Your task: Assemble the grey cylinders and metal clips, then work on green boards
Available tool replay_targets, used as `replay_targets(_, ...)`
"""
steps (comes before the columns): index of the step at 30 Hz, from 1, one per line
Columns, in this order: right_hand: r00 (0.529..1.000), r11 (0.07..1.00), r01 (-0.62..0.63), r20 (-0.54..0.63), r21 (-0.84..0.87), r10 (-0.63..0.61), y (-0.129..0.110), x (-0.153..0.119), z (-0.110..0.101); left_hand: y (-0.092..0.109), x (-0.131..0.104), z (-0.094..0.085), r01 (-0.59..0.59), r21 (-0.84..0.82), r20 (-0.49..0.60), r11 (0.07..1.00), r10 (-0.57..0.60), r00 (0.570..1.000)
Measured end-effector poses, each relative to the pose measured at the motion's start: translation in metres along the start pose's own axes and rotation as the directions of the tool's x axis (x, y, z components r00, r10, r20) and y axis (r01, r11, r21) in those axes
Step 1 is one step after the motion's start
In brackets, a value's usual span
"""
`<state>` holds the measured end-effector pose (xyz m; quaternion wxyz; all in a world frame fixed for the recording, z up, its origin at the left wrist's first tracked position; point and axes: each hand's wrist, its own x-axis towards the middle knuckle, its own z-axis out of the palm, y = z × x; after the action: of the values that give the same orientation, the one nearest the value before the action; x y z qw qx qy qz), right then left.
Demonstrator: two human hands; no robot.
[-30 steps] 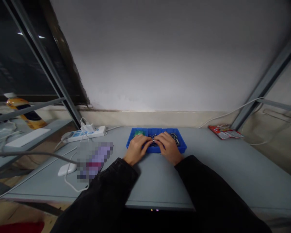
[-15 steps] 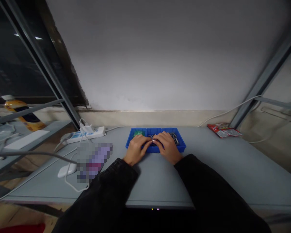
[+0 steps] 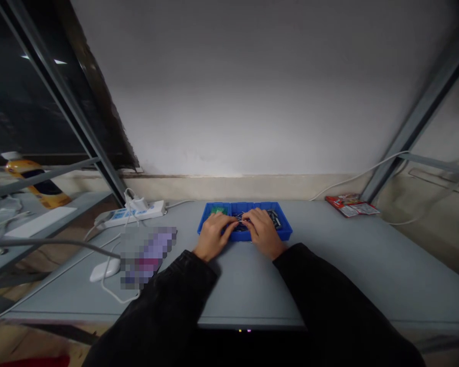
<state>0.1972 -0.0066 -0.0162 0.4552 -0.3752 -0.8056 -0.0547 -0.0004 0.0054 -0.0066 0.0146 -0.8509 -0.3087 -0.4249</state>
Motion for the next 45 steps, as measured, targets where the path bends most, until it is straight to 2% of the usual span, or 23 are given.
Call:
replay_targets(7,0.999,0.998,-0.025,-0.029,-0.052,0.023,0.006,0.001,0.002,0.002,0.001,-0.001,-0.004,-0.008,0.013,1.000,0.004,1.000)
replay_targets(16,0.999,0.999,-0.039,-0.014,0.011,0.039,0.004,0.000,0.000,0.000,0.001,-0.003,0.047,-0.009,-0.040,0.999,-0.047,0.998)
replay_targets(25,0.999,0.999,-0.037,-0.027,-0.033,0.036,0.007,0.000,0.003,-0.001,0.000,-0.001,0.035,-0.006,-0.028,0.999,-0.035,0.999)
replay_targets(36,0.999,0.999,-0.035,-0.011,0.001,0.035,0.003,0.001,0.000,0.000,0.001,-0.003,0.044,0.004,-0.020,0.999,-0.043,0.999)
replay_targets(41,0.996,0.996,-0.052,-0.071,-0.068,0.047,0.007,0.002,-0.003,-0.003,0.001,-0.005,0.050,-0.009,-0.062,0.999,-0.051,0.997)
replay_targets(45,0.978,0.993,-0.105,-0.186,-0.044,0.095,0.009,0.003,-0.008,-0.004,0.002,-0.008,0.076,-0.018,-0.094,0.997,-0.077,0.993)
